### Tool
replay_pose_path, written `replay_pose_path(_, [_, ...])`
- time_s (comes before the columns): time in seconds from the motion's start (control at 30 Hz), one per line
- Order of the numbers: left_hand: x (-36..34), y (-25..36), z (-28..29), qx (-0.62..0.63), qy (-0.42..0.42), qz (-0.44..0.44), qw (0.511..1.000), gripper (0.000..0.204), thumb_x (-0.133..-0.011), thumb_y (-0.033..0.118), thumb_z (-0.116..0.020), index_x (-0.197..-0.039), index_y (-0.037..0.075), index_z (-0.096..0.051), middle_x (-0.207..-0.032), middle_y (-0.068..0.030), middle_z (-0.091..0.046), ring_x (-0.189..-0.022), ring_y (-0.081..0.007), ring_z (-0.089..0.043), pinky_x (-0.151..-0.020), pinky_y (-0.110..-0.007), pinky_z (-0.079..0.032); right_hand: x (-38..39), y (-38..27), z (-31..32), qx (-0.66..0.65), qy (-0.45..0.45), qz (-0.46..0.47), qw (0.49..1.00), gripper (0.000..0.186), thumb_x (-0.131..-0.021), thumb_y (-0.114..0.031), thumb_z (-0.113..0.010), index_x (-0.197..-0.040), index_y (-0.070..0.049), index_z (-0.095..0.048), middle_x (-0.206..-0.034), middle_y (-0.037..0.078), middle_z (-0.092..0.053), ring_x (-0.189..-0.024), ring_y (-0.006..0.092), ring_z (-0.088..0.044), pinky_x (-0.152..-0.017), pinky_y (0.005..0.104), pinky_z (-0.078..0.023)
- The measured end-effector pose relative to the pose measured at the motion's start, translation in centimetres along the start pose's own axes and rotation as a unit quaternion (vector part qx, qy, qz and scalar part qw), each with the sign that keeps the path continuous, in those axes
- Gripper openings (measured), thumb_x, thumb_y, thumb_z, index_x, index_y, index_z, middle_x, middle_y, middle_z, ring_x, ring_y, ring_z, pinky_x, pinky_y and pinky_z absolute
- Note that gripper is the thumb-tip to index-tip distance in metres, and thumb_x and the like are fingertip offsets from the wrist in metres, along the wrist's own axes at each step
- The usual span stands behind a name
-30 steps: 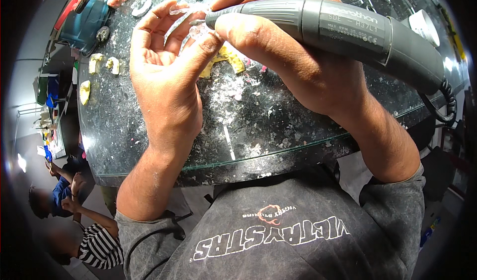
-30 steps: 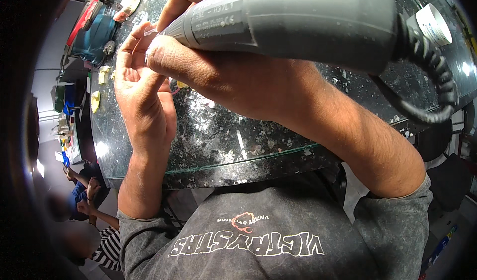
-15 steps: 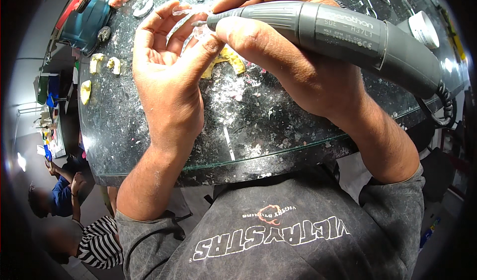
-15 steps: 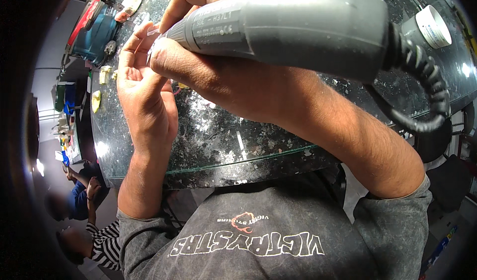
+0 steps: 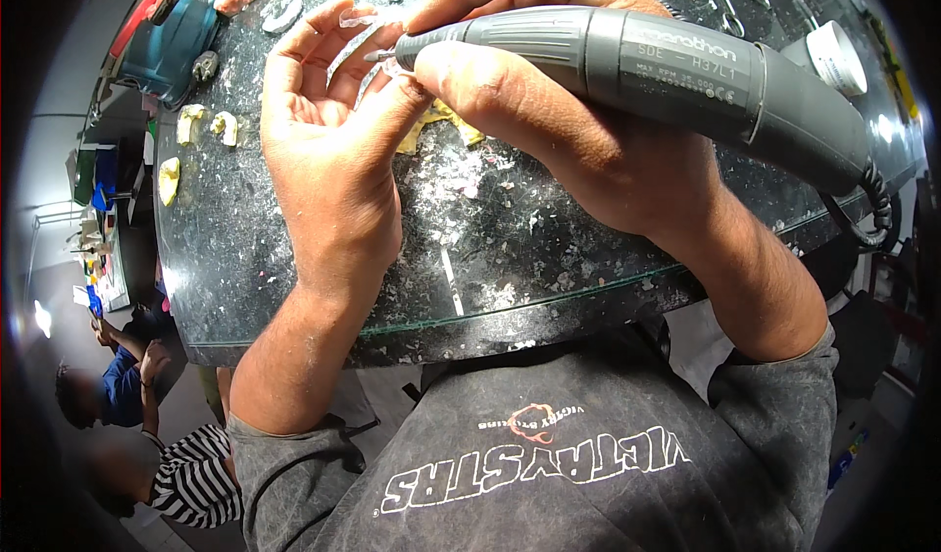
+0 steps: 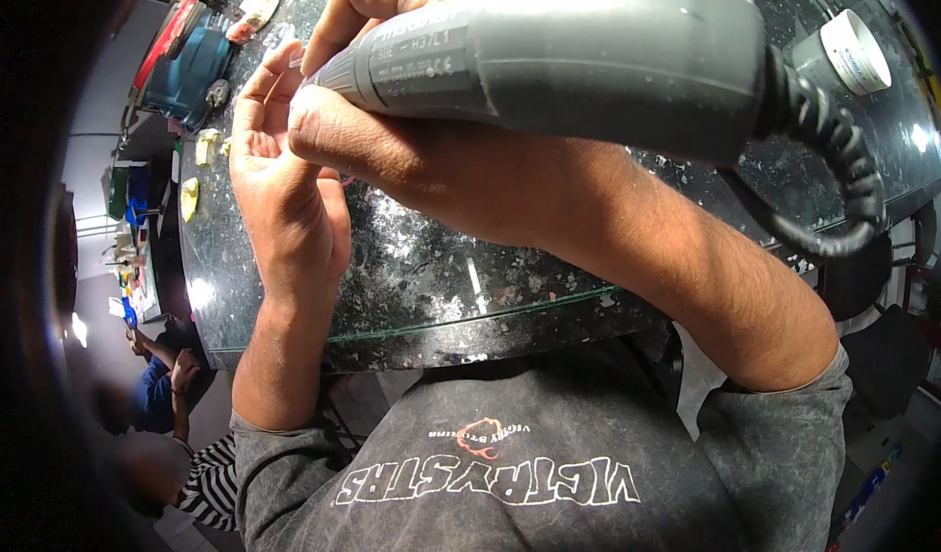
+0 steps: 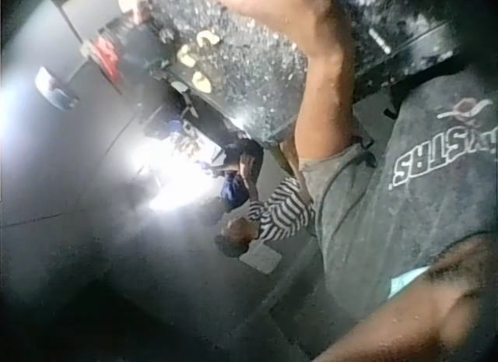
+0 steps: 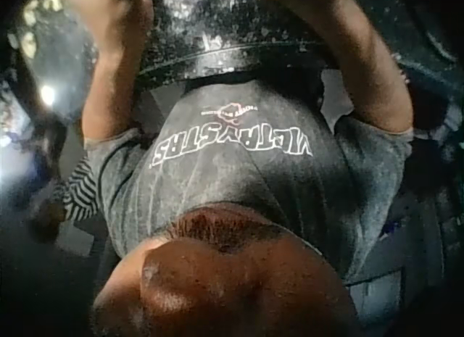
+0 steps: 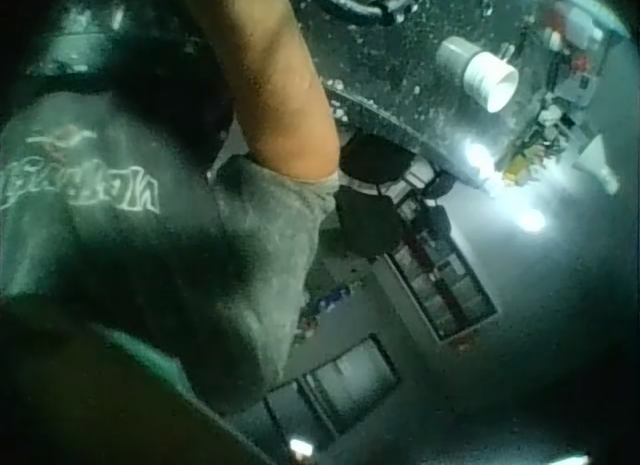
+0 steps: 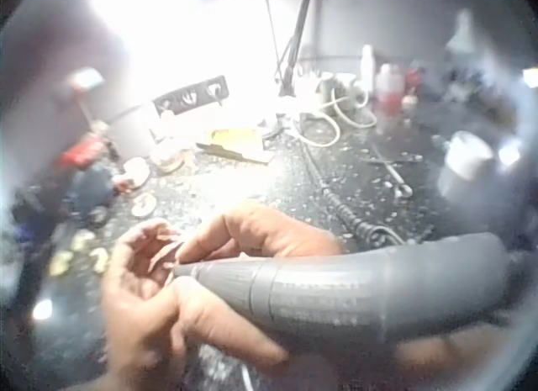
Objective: The person trims a clear dental retainer using a rotary tool, replaces the rotary tool's bit, resumes grinding the retainer, and then picks up sandpaper.
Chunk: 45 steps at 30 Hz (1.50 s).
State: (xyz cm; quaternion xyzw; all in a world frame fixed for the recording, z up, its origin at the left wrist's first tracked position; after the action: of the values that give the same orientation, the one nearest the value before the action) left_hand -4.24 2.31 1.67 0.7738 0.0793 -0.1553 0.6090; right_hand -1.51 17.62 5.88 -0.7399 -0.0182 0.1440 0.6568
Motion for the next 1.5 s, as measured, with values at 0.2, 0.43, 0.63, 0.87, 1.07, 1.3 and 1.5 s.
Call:
replay_pose_path(0.2, [0.0, 0.0, -0.1, -0.011, -0.001, 0.006, 1.0, 0.075, -0.075, 0.012, -0.082, -0.135, -0.005, -0.039, -0.133, -0.0184, -0.049, -0.125, -0.0266, -0.049, -0.106, -0.039, -0.042, 0.0, 0.0, 0.3, -0.009, -0.003, -0.008, 1.0, 0.033, -0.087, -0.021, -0.069, -0.107, 0.001, -0.056, -0.096, 0.012, -0.065, -0.093, 0.0147, -0.061, -0.083, 0.0284, -0.048])
replay_pose_path(0.43, [0.0, 0.1, 0.0, -0.009, 0.007, 0.005, 1.0, 0.073, -0.076, 0.011, -0.081, -0.134, -0.005, -0.04, -0.134, -0.0182, -0.048, -0.126, -0.026, -0.048, -0.11, -0.04, -0.038, -0.1, 0.1, 0.3, -0.039, -0.009, -0.022, 0.999, 0.032, -0.087, -0.018, -0.069, -0.107, 0.002, -0.054, -0.096, 0.012, -0.065, -0.093, 0.0152, -0.062, -0.084, 0.0284, -0.049])
replay_pose_path(0.63, [-0.1, 0.5, -0.4, 0.016, 0.006, 0.005, 1.0, 0.065, -0.077, 0.0, -0.074, -0.132, -0.006, -0.04, -0.13, -0.0179, -0.05, -0.122, -0.0261, -0.052, -0.105, -0.038, -0.043, -0.1, 0.6, -0.3, -0.125, -0.016, -0.059, 0.99, 0.031, -0.087, -0.017, -0.068, -0.107, 0.002, -0.053, -0.097, 0.012, -0.066, -0.093, 0.0157, -0.063, -0.084, 0.0285, -0.05])
replay_pose_path(0.87, [-0.9, 0.5, -0.3, 0.093, -0.008, 0.051, 0.994, 0.059, -0.077, -0.01, -0.069, -0.131, -0.008, -0.046, -0.125, -0.0197, -0.053, -0.118, -0.0271, -0.055, -0.098, -0.037, -0.051, -0.9, -0.8, 1.3, -0.032, -0.043, -0.057, 0.997, 0.026, -0.09, -0.013, -0.064, -0.105, 0.006, -0.052, -0.09, 0.012, -0.066, -0.082, 0.0122, -0.061, -0.072, 0.0265, -0.049])
replay_pose_path(1.07, [-1.1, 0.4, 0.1, 0.082, -0.027, 0.058, 0.995, 0.061, -0.078, -0.008, -0.068, -0.134, -0.006, -0.046, -0.127, -0.0204, -0.055, -0.116, -0.028, -0.057, -0.097, -0.038, -0.051, -0.4, -0.8, 2.0, 0.071, 0.055, 0.01, 0.996, 0.026, -0.091, -0.015, -0.065, -0.103, 0.006, -0.055, -0.085, 0.01, -0.065, -0.078, 0.012, -0.061, -0.07, 0.0267, -0.05])
replay_pose_path(1.3, [-1.2, 0.2, 0.3, 0.072, -0.029, 0.049, 0.996, 0.061, -0.078, -0.007, -0.069, -0.134, -0.005, -0.046, -0.127, -0.0198, -0.055, -0.117, -0.0268, -0.057, -0.098, -0.038, -0.05, -0.4, -1.9, 1.1, 0.146, 0.01, 0.076, 0.986, 0.023, -0.09, -0.013, -0.065, -0.101, 0.006, -0.057, -0.087, 0.012, -0.067, -0.08, 0.0135, -0.063, -0.072, 0.0275, -0.051])
replay_pose_path(1.5, [-1.2, 0.1, 0.2, 0.086, -0.03, 0.058, 0.994, 0.061, -0.078, -0.007, -0.069, -0.134, -0.005, -0.046, -0.127, -0.0194, -0.055, -0.116, -0.0261, -0.057, -0.098, -0.038, -0.05, -0.4, -1.1, 1.1, 0.042, 0.015, 0.042, 0.998, 0.02, -0.09, -0.011, -0.064, -0.1, 0.005, -0.058, -0.088, 0.013, -0.068, -0.083, 0.014, -0.064, -0.073, 0.0276, -0.052])
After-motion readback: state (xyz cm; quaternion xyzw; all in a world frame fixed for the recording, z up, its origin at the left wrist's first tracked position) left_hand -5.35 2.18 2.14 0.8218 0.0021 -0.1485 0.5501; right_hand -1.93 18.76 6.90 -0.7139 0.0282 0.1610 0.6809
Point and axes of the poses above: each hand's wrist, its own x-axis away from the middle knuckle, its own z-axis out of the back of the hand, y = z × x, the point moved 6 cm from there along -x, towards the middle knuckle
